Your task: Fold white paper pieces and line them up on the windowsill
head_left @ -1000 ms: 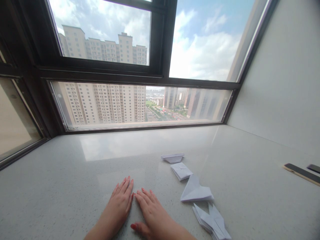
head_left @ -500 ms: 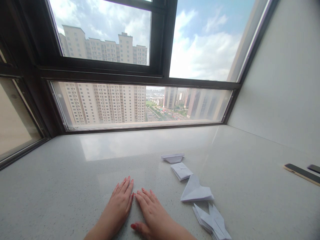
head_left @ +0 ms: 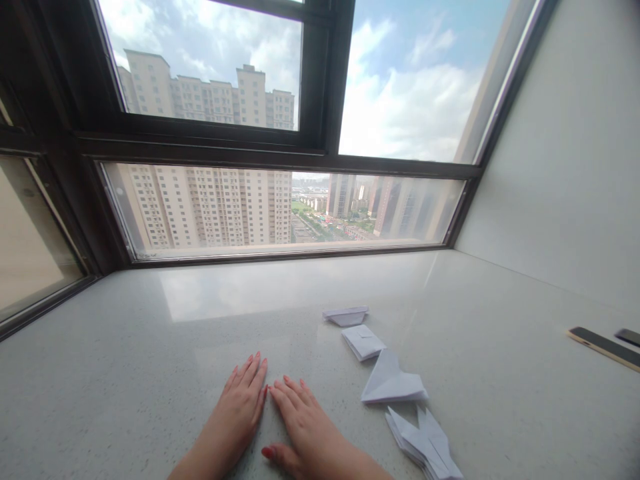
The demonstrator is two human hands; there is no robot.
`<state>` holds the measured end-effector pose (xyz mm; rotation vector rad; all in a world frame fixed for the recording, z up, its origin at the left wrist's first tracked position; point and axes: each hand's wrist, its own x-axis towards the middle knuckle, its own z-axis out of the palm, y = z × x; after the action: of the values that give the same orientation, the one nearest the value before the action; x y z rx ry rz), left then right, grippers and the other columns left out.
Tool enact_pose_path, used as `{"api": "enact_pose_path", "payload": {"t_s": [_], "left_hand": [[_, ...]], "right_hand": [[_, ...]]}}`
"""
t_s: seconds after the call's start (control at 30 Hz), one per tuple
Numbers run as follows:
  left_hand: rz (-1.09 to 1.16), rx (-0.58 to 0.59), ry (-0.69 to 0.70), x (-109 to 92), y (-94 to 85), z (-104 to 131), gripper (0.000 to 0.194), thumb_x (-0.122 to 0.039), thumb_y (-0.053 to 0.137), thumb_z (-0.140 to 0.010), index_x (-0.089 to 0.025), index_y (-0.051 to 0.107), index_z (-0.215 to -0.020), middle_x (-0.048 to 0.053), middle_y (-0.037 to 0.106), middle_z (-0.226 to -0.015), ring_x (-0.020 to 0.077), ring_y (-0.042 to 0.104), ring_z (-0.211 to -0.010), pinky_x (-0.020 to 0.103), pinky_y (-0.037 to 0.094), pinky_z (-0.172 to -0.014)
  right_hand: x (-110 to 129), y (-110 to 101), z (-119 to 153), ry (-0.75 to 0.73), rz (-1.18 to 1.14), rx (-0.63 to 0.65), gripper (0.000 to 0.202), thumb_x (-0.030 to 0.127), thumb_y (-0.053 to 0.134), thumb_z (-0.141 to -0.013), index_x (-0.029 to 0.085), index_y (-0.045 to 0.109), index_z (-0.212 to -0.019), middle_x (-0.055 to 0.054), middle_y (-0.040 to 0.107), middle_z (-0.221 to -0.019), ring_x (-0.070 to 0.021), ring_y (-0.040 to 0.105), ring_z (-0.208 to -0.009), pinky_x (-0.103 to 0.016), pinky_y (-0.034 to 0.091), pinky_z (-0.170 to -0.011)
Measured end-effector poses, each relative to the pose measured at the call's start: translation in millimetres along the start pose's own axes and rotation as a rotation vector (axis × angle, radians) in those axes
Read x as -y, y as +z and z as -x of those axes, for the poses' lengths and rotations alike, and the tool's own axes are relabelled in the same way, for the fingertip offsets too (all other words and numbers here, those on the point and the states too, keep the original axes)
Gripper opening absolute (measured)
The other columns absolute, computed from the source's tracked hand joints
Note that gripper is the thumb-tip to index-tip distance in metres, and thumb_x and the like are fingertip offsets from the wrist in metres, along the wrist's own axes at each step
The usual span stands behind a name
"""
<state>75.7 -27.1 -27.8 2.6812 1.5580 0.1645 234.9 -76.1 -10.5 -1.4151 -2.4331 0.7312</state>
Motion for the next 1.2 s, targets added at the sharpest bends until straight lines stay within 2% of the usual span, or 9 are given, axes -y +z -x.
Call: {"api": "enact_pose_path", "payload": {"t_s": [0.3,1.2], "left_hand": [[0.017,0.013,-0.013,0.4,1.5,0.1,0.047,-0.023,0.025,-0.083,-0.010,0.035,-0.127,0.013,0.031,-0.135,0.0226,0.024,-0.125,0.042,0.024,-0.100],[0.001,0.022,-0.015,0.1,-0.4,-0.4,0.047,-0.022,0.025,-0.083,-0.010,0.035,-0.128,0.012,0.031,-0.135,0.0226,0.024,-0.125,0.041,0.025,-0.100]], "right_hand": [[1.3,0.4,-0.5,0.001,-0.002,0.018,0.073,0.047,0.047,-0.076,0.006,0.024,-0.132,-0.014,0.025,-0.138,-0.0271,0.013,-0.128,-0.045,0.008,-0.105],[-1.5,3.8,-2.7,-0.006,-0.004,-0.008,0.072,0.046,0.049,-0.075,0.009,0.025,-0.132,-0.013,0.028,-0.137,-0.0269,0.016,-0.127,-0.045,0.011,-0.105]]}}
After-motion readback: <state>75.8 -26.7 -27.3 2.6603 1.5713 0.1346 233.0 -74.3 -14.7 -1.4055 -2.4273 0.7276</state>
